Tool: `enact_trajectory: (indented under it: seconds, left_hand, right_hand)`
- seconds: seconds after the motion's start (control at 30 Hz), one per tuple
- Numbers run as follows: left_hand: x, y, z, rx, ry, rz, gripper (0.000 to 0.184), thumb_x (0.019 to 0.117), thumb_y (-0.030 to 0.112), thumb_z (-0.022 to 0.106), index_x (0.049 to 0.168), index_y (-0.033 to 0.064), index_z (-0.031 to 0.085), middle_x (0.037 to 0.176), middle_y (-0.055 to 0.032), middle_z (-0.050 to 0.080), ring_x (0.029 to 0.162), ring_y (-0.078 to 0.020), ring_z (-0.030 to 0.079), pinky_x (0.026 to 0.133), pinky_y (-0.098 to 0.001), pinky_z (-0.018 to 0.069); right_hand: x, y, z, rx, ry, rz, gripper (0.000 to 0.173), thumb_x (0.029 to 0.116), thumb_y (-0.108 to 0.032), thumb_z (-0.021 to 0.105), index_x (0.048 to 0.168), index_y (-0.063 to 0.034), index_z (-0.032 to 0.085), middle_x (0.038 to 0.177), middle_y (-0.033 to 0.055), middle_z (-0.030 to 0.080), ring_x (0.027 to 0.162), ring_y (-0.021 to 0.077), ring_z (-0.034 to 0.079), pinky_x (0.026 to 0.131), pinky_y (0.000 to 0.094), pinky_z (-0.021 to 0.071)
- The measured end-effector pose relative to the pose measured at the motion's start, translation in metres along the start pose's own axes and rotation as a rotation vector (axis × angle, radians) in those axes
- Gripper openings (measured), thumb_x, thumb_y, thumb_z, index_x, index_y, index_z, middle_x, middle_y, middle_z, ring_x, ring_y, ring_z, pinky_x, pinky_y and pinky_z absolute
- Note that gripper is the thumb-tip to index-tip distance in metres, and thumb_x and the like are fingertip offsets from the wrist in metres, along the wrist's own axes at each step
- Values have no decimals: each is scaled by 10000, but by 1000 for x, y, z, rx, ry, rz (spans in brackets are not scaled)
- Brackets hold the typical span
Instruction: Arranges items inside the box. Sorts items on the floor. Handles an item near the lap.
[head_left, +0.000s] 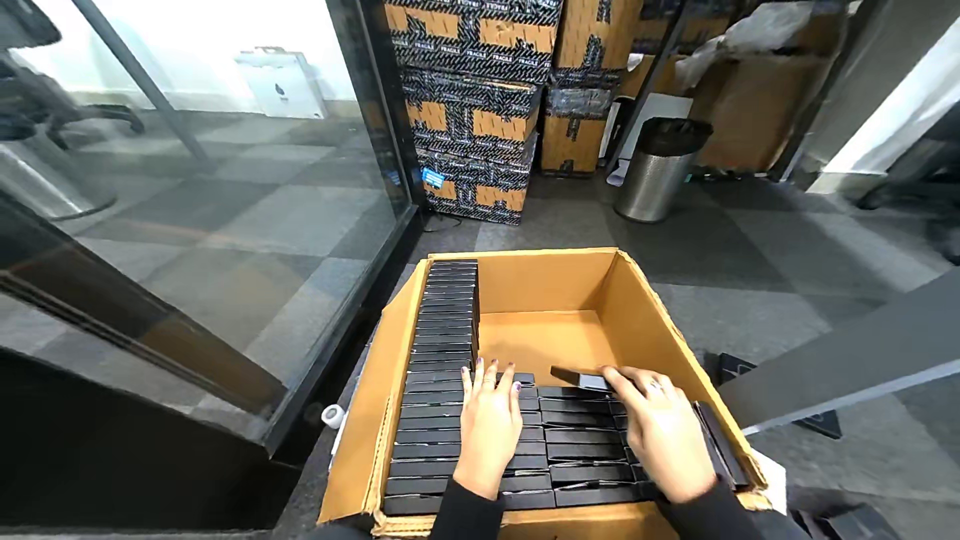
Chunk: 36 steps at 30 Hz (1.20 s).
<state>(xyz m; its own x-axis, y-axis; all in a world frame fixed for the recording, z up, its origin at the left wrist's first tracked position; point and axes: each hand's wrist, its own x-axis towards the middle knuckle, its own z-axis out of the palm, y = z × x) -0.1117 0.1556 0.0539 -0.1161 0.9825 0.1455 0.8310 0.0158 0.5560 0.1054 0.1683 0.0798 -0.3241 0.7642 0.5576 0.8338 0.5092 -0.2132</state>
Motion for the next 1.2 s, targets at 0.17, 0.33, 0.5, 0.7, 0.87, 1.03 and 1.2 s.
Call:
enact_trajectory:
  seconds: [0.17, 0.33, 0.5, 0.7, 0.87, 1.03, 1.2]
  left_hand:
    - [-2, 0, 2, -3, 25, -6, 352, 1056, 154, 494, 1342, 53, 671, 1436, -219, 584, 1470, -417, 390, 1246, -605, 139]
    - [-2, 2, 2, 29, 64, -28, 338, 1055, 194, 513, 1295, 51, 703, 1367, -230, 629, 1439, -438, 426, 1236, -635, 122]
    - [-2, 4, 1, 31, 57, -42, 326, 1048, 181, 531, 1282, 38, 707, 1334, -230, 646, 1409, -424, 470, 1238, -633, 118]
    - [-2, 3, 3, 11, 98, -28, 307, 1027, 182, 570, 1226, 5, 724, 1288, -245, 663, 1374, -428, 506, 1234, -631, 152]
    - [-3, 4, 4, -1, 101, -34, 331, 1026, 193, 571, 1254, -6, 705, 1333, -253, 637, 1421, -435, 449, 1238, -616, 149]
    - [-3, 3, 5, 1, 74, -28, 373, 1027, 208, 573, 1307, -22, 663, 1405, -236, 599, 1464, -420, 396, 1247, -597, 144]
    - [-2, 3, 5, -11, 63, -25, 398, 1030, 215, 572, 1340, -27, 635, 1444, -215, 575, 1487, -397, 367, 1252, -578, 156]
  right_hand:
    - [19, 5, 21, 114, -255, -38, 392, 906, 67, 633, 1241, -107, 739, 1158, 184, 720, 1073, 427, 678, 863, 605, 533]
    - [33, 2, 32, 149, -508, 0, 382, 996, -12, 554, 1331, -132, 693, 1238, 152, 704, 1185, 379, 640, 991, 588, 472]
    - [38, 6, 37, 213, -623, 36, 378, 1025, -48, 523, 1370, -117, 661, 1306, 160, 672, 1251, 375, 604, 1047, 578, 444]
    - [34, 8, 42, 268, -674, 75, 418, 1029, -88, 418, 1368, -107, 661, 1308, 185, 668, 1247, 374, 609, 1060, 585, 417]
    - [29, 6, 46, 250, -598, 52, 417, 1014, -89, 413, 1329, -96, 688, 1276, 190, 685, 1212, 393, 628, 1009, 620, 429]
    - [28, 11, 52, 244, -570, 38, 415, 1045, -175, 387, 1306, -89, 698, 1254, 175, 699, 1199, 378, 639, 1020, 600, 429]
    - [28, 12, 54, 223, -547, 22, 420, 1063, -272, 406, 1289, -79, 703, 1271, 153, 696, 1229, 361, 624, 1044, 599, 412]
